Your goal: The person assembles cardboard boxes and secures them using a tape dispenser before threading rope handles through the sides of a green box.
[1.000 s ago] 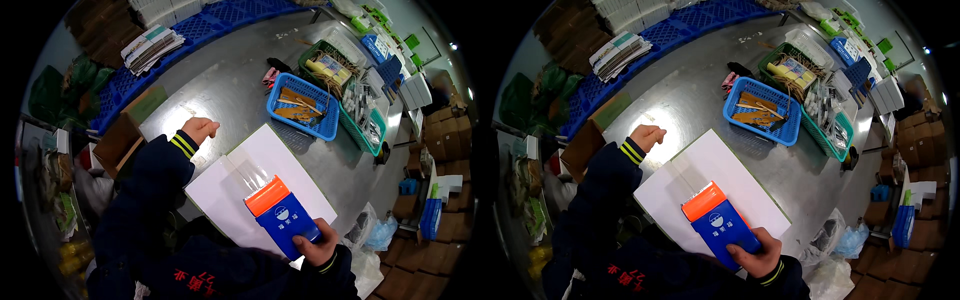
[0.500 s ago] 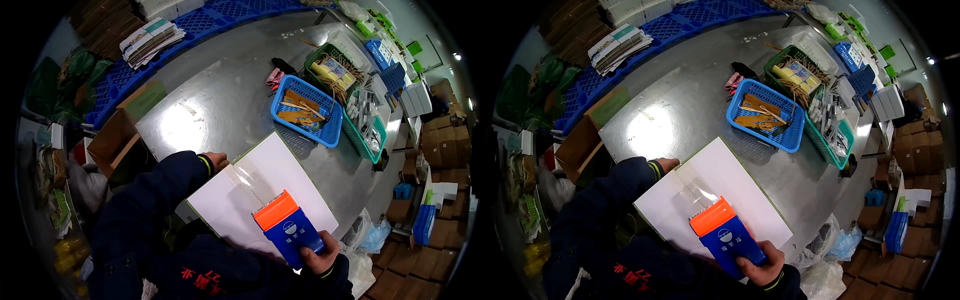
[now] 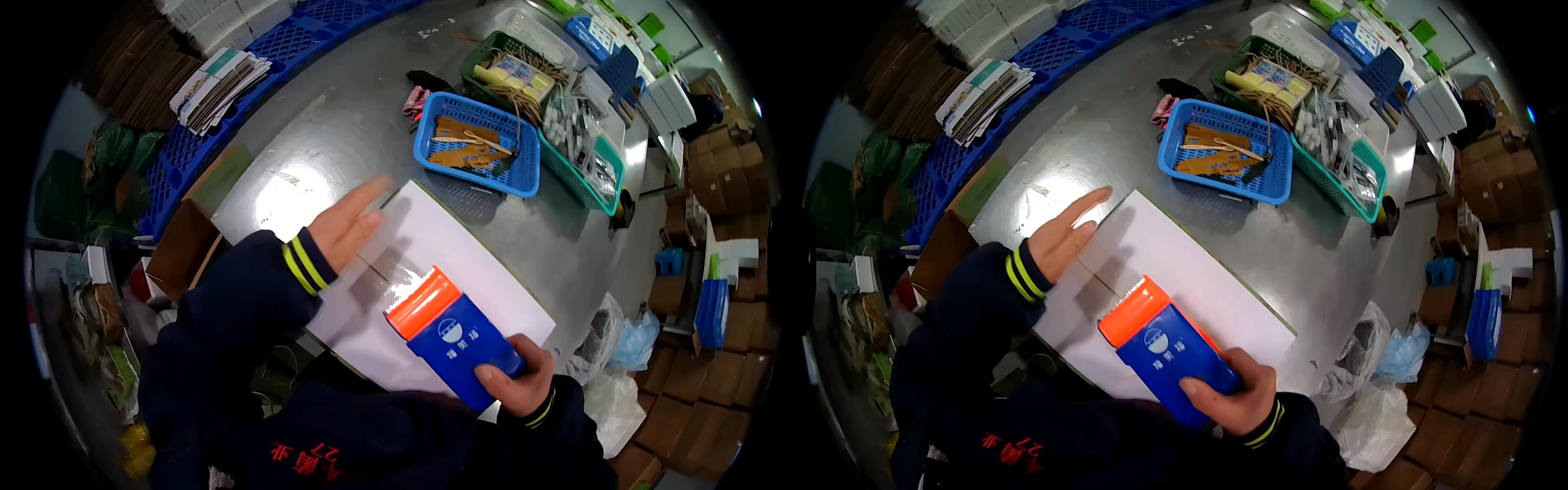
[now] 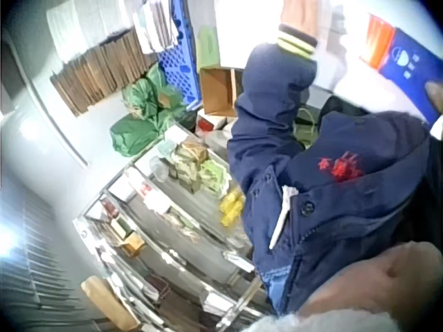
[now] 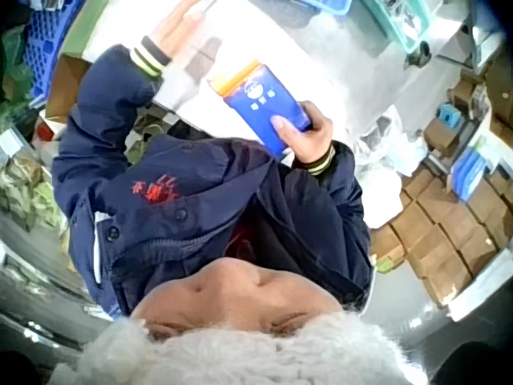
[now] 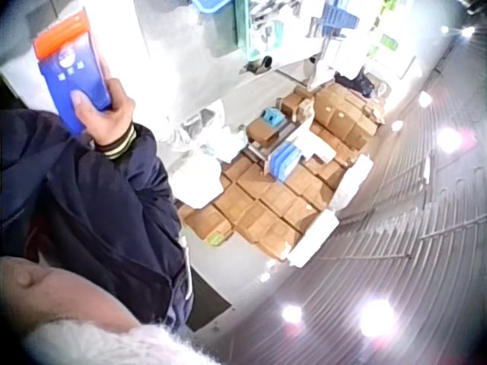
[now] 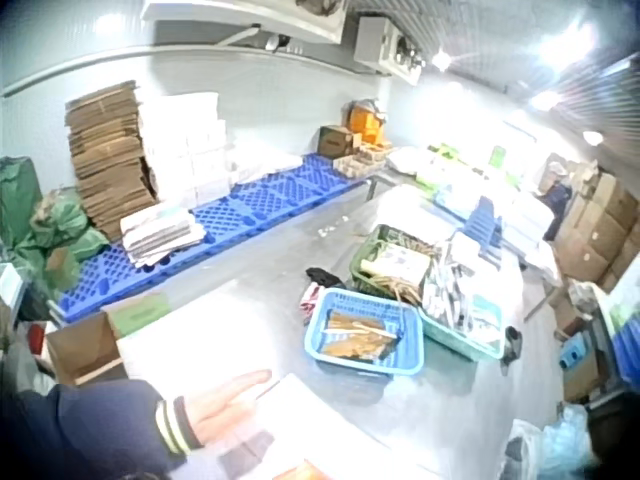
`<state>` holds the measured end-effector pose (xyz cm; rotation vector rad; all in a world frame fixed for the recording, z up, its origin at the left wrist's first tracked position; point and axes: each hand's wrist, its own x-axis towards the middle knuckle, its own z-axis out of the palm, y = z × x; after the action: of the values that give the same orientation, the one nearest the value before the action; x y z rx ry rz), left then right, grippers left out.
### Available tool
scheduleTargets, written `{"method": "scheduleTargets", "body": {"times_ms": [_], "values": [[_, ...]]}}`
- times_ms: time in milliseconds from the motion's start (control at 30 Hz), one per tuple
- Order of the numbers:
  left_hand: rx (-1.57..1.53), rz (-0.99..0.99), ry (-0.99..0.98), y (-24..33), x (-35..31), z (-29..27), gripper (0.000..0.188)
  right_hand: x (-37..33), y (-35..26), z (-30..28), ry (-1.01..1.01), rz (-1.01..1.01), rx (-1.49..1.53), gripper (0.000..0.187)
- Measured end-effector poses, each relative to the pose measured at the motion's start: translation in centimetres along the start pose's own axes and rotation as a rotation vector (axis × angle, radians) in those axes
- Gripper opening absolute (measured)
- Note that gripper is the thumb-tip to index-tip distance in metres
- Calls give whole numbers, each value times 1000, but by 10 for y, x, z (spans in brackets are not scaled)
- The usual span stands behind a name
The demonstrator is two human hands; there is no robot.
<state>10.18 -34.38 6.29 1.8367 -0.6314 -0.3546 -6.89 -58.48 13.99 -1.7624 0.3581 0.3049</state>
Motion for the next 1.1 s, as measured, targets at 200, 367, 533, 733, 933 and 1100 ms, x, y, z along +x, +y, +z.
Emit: {"method": "scheduleTargets", "body": {"times_ms": [200, 367, 533, 733, 933, 1100], "values": [[725, 52, -80, 11, 5, 49, 48, 1, -9, -10, -66, -21, 19, 27], [823, 36, -115, 2, 4, 49, 56, -21, 5, -62, -137, -55, -61, 29], [904, 69, -106, 5, 5, 50, 54, -58, 52, -107, -164, -81, 25, 31], [924, 111, -83, -2, 2, 49, 62, -72, 106, -139, -193, -231, -111, 32], [919, 104, -101, 0, 7, 54, 69, -64, 199, -152, -219, -463, 60, 34], [1045, 306, -70, 16, 3, 63, 85, -45, 232, -134, -207, -645, 250, 30]]}}
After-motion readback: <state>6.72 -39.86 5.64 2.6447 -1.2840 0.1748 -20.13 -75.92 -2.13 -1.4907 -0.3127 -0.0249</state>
